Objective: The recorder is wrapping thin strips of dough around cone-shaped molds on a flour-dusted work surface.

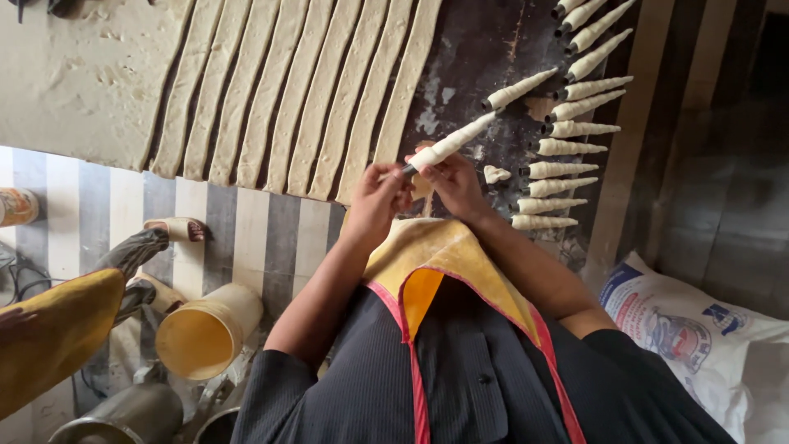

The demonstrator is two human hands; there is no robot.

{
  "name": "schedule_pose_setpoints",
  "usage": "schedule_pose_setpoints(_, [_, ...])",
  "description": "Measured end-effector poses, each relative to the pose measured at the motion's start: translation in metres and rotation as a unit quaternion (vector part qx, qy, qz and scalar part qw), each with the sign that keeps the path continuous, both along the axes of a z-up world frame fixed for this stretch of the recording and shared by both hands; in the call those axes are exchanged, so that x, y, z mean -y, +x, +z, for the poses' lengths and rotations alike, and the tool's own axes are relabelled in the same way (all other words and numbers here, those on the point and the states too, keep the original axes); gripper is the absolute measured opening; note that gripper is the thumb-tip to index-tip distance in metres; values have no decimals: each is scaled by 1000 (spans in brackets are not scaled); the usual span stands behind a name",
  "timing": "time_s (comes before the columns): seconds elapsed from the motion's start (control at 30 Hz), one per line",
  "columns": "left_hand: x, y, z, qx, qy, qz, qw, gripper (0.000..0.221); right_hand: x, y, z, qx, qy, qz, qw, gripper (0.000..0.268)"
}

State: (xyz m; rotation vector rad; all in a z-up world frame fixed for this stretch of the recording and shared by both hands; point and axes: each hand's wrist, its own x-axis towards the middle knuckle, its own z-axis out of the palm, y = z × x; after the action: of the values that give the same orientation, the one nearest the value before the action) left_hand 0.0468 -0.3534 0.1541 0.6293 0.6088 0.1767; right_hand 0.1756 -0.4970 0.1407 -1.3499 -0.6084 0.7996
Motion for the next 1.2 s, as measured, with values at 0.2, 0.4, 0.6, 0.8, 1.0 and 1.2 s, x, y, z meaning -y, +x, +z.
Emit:
schedule_pose_setpoints(0.2, [4,1,-6,35,118,26,992,14,-6,0,4,-12,-21,-1,1000,44])
schedule_pose_setpoints(0.4, [3,-3,8,43,-197,9,979,19,-5,-1,0,-52,-24,-19,998,45])
schedule_pose_setpoints(0.6, [7,0,0,87,160,18,983,14,-12,0,8,-42,-3,-15,999,46])
schedule_pose_setpoints(0.8, [6,-14,-18,125,-39,24,991,8,-15,-4,16,-53,-55,-15,997,37])
schedule_pose_setpoints(1.0, [2,-7,28,50,251,-11,967,14,-24,-6,39,-21,-28,-10,999,31])
schedule_pose_setpoints(1.2, [2,-16,2,83,47,48,994,13,-27,-7,51,-77,-50,0,996,33])
